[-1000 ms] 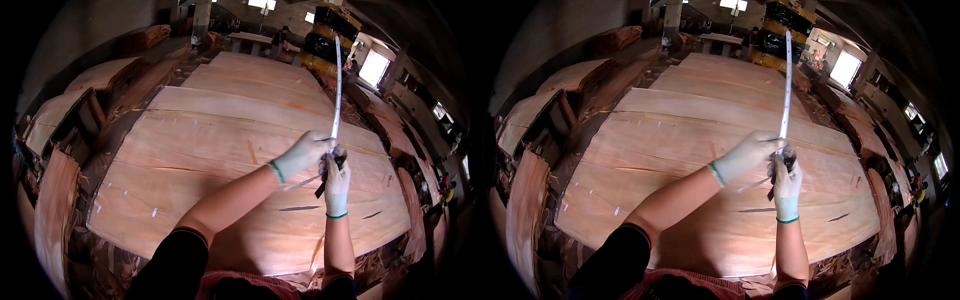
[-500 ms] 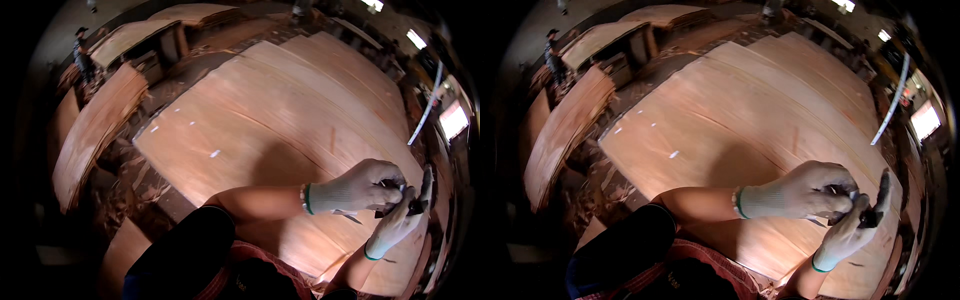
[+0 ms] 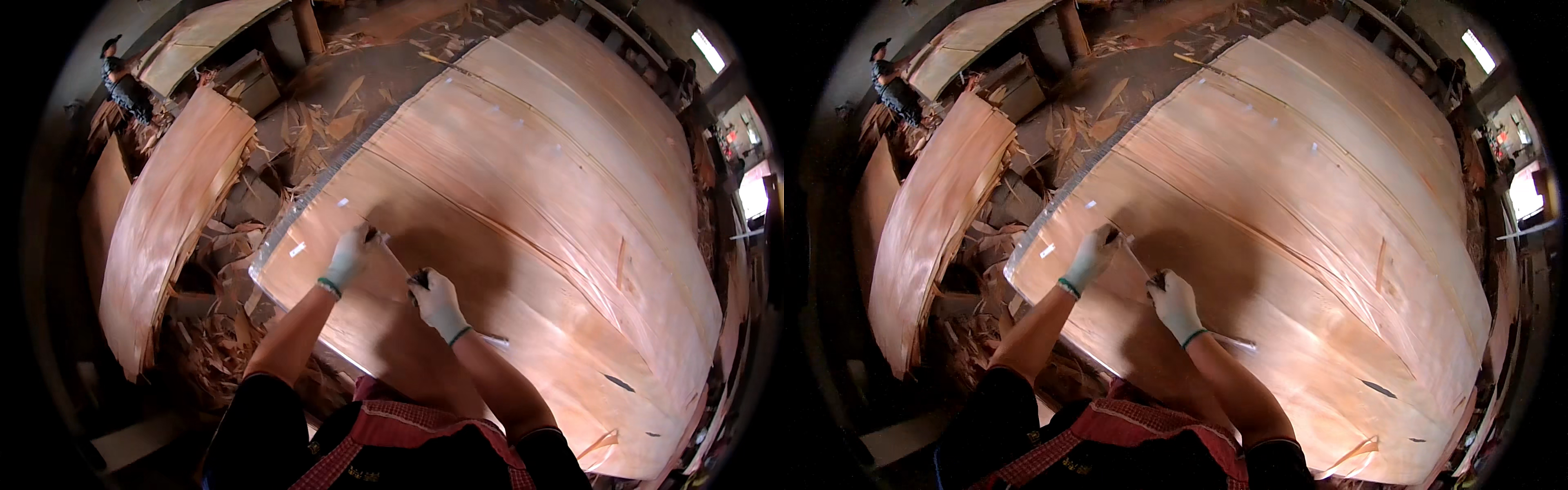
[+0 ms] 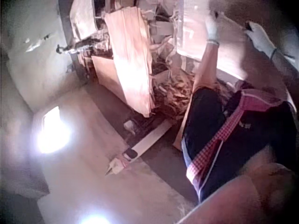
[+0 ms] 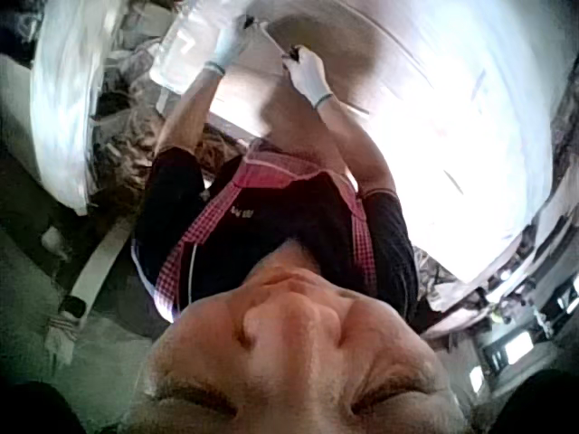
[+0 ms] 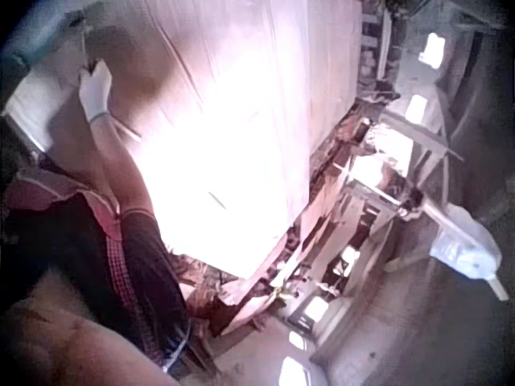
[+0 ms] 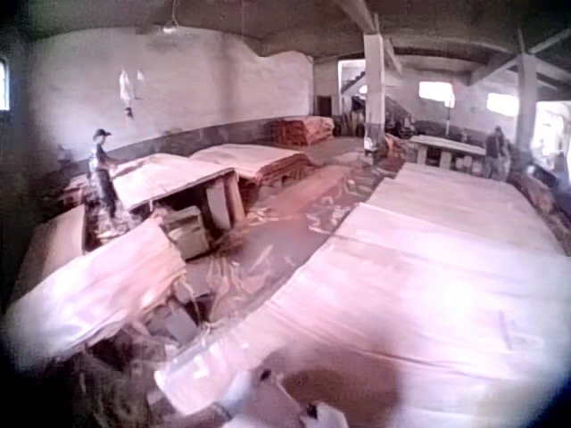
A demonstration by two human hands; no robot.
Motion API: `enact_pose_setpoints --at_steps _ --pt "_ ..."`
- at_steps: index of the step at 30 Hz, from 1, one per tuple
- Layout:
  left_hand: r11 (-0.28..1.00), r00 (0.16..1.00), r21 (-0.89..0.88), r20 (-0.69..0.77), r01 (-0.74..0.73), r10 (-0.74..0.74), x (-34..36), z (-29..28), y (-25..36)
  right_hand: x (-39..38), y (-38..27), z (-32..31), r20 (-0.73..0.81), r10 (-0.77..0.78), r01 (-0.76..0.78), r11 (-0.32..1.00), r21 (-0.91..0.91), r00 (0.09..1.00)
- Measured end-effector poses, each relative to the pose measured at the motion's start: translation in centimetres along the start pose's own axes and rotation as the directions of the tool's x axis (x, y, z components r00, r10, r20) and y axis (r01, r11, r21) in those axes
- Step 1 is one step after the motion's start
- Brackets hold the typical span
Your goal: The person patches imperfections in large wood veneer sheets using a knife to remove damaged strips, applying adhesive tape to join pieces, and trimming the tape.
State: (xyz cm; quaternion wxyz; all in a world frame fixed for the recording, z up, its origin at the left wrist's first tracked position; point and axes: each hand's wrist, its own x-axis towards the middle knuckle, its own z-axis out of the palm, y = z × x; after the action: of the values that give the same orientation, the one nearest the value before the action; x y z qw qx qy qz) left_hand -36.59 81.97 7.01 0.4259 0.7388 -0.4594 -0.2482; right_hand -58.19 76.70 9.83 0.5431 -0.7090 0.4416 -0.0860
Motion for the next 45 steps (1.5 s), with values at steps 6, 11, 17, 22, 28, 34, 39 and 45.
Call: enact_pose_setpoints --at_steps 6,11,17,22,28,34,39,45 --pt "0.854 0.989 0.499 0.087 -0.146 0.118 11.3 -2.0 -3.7 8.8 -3.0 5.2 -0.029 0.205 -0.178 0.903 0.392 0.978" --pt "0.915 0.993 0.387 0.06 -0.116 0.1 17.5 -1.9 -4.5 13.0 -5.6 5.0 -0.093 0.245 -0.197 0.913 0.356 0.965" --pt "0.928 0.97 0.326 -0.097 -0.179 0.222 22.7 -1.7 -5.6 18.1 -6.9 5.9 -0.081 0.369 -0.255 0.768 0.587 0.926" --pt "0.783 0.943 0.603 -0.15 -0.149 0.296 22.6 -0.8 -6.1 19.0 -7.0 6.2 -0.126 0.466 -0.344 0.786 0.514 0.876" --pt "0.661 0.944 0.71 0.02 -0.245 0.328 20.9 -0.4 -5.2 18.1 -3.4 -0.5 -0.311 0.253 -0.252 0.967 0.044 0.916" --pt "0.503 0.691 0.487 0.609 -0.713 0.39 16.3 5.2 -1.4 15.7 0.0 -3.4 -0.407 -0.028 -0.038 0.987 -0.154 0.913" --pt "0.466 0.771 0.618 0.554 -0.633 0.313 16.7 5.7 1.2 12.2 0.2 -11.3 -0.372 -0.005 -0.153 0.906 -0.395 0.928" --pt "0.618 0.705 0.351 0.46 -0.703 0.54 17.6 14.0 7.5 2.5 5.1 -13.7 -0.564 0.281 -0.049 0.919 0.39 0.776"
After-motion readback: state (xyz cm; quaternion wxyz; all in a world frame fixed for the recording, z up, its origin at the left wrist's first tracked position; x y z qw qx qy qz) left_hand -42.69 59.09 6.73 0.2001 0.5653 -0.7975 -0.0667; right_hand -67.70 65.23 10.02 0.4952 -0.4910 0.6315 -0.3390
